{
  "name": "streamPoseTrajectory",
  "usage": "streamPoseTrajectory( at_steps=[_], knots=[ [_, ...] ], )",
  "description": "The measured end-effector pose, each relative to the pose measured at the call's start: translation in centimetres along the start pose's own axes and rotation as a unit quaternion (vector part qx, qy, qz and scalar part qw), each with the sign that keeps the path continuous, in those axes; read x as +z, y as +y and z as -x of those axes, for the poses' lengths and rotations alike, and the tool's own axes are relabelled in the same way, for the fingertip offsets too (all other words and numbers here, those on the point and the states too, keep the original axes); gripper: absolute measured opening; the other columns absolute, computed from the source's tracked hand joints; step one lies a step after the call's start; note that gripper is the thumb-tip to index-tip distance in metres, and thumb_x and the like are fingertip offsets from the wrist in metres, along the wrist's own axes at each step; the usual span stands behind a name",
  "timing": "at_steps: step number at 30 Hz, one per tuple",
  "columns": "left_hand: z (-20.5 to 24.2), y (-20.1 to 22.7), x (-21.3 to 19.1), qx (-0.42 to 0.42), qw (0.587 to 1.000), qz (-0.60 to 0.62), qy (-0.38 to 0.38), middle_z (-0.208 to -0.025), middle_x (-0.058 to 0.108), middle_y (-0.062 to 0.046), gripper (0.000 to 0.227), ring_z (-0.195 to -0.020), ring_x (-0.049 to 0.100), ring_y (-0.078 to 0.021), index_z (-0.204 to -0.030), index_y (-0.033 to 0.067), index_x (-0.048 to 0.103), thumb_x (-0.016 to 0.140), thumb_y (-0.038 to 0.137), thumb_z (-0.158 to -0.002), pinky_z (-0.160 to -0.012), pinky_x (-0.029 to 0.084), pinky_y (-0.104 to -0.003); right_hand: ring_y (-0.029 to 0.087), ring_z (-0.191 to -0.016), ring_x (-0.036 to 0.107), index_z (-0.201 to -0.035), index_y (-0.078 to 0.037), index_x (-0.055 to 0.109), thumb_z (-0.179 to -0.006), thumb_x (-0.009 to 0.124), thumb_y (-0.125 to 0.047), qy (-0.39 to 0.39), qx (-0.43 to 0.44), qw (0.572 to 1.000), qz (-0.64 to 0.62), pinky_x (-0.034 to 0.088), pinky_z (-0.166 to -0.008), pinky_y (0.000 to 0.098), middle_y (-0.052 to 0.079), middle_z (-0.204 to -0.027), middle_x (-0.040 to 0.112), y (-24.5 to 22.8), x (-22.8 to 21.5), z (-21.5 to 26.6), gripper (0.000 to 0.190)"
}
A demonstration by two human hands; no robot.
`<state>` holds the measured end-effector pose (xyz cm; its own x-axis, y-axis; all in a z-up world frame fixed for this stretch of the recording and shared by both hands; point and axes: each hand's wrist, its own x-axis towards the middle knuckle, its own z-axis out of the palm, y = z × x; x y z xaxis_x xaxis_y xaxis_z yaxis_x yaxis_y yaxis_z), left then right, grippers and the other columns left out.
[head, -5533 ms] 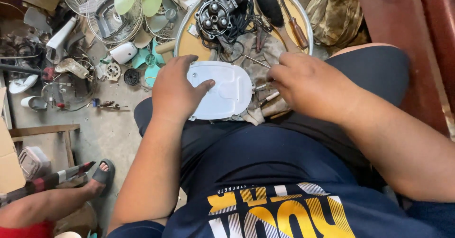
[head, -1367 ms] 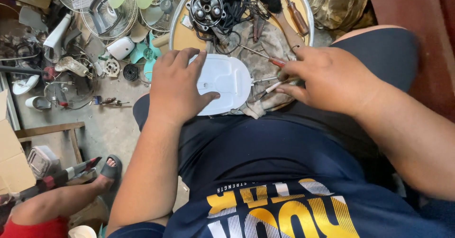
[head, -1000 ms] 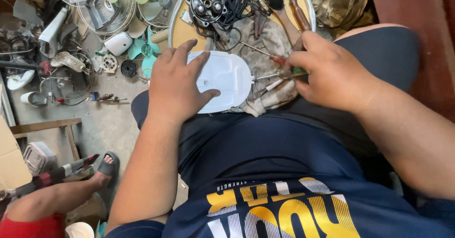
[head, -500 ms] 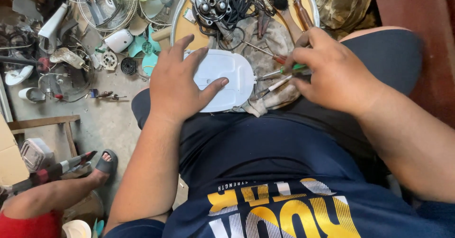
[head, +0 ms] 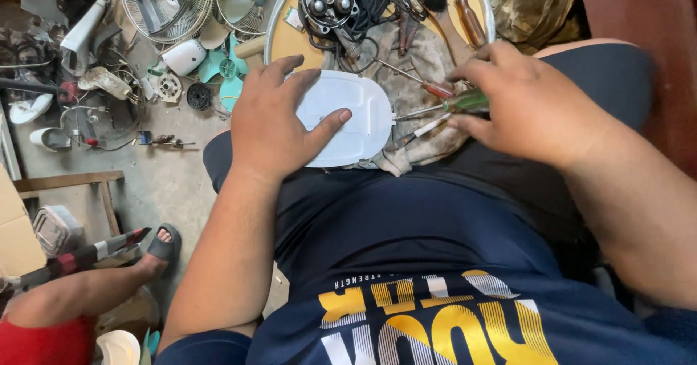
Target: The person holds a white plastic appliance base, removes a small component, and then uses a screwdriver to unscrew and open the casing. They separate the two halves of the plastic shell to reveal the internal circuit board and wiring.
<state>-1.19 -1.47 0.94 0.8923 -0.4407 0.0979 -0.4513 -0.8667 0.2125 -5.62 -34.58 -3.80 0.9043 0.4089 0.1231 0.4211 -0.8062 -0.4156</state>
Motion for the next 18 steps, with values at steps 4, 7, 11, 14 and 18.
streamPoseTrajectory(
  at_steps=[4,7,11,14,18],
  knots=[
    [-0.1,-0.1,0.2,0.001,1.000,-0.003,0.003,-0.134,0.064,-0.011,0.060,-0.117,0.054,-0.0367,-0.124,0.0130,0.074,0.074,0.061,-0.088,-0.081,0.051,-0.052,0.038,-0.099,0.070,-0.114,-0.014,0.073,-0.095,0.069,-0.034,-0.089,0.042,0.994,0.047,0.057,-0.081,0.0498,0.013,-0.099,0.076,0.7,0.2,-0.3,0.028],
    [0.1,-0.4,0.7,-0.021,1.000,0.001,0.022,-0.133,0.064,-0.014,0.058,-0.117,0.056,-0.0382,-0.126,0.0104,0.072,0.072,0.056,-0.091,-0.085,0.050,-0.051,0.035,-0.100,0.069,-0.111,-0.012,0.077,-0.091,0.075,-0.028,-0.052,0.027,0.998,0.008,0.055,-0.084,0.0484,0.010,-0.100,0.075,1.2,-0.5,-0.4,0.026],
    [0.5,-0.5,1.2,-0.055,0.995,0.026,0.080,-0.126,0.068,-0.013,0.046,-0.107,0.064,-0.0384,-0.126,0.0058,0.068,0.070,0.041,-0.096,-0.083,0.052,-0.049,0.041,-0.106,0.068,-0.117,-0.007,0.077,-0.096,0.072,-0.030,-0.022,0.123,0.992,0.006,0.053,-0.084,0.0486,0.017,-0.112,0.076,2.4,-0.7,-0.2,0.032],
    [0.4,-0.6,1.3,-0.059,0.994,0.041,0.084,-0.121,0.072,-0.009,0.040,-0.110,0.065,-0.0339,-0.123,0.0047,0.068,0.069,0.035,-0.097,-0.089,0.050,-0.047,0.041,-0.107,0.066,-0.120,-0.009,0.077,-0.099,0.071,-0.028,-0.009,0.185,0.982,-0.034,0.051,-0.084,0.0504,0.018,-0.116,0.074,1.7,1.4,-1.5,0.029],
    [0.3,-0.7,1.3,-0.103,0.988,0.069,0.089,-0.112,0.070,-0.012,0.037,-0.107,0.070,-0.0358,-0.127,0.0102,0.070,0.065,0.037,-0.102,-0.087,0.056,-0.047,0.042,-0.096,0.069,-0.116,-0.008,0.076,-0.090,0.082,-0.018,0.129,0.064,0.989,-0.021,0.054,-0.089,0.0490,0.015,-0.098,0.069,3.4,10.2,-2.0,0.029]
  ],
)
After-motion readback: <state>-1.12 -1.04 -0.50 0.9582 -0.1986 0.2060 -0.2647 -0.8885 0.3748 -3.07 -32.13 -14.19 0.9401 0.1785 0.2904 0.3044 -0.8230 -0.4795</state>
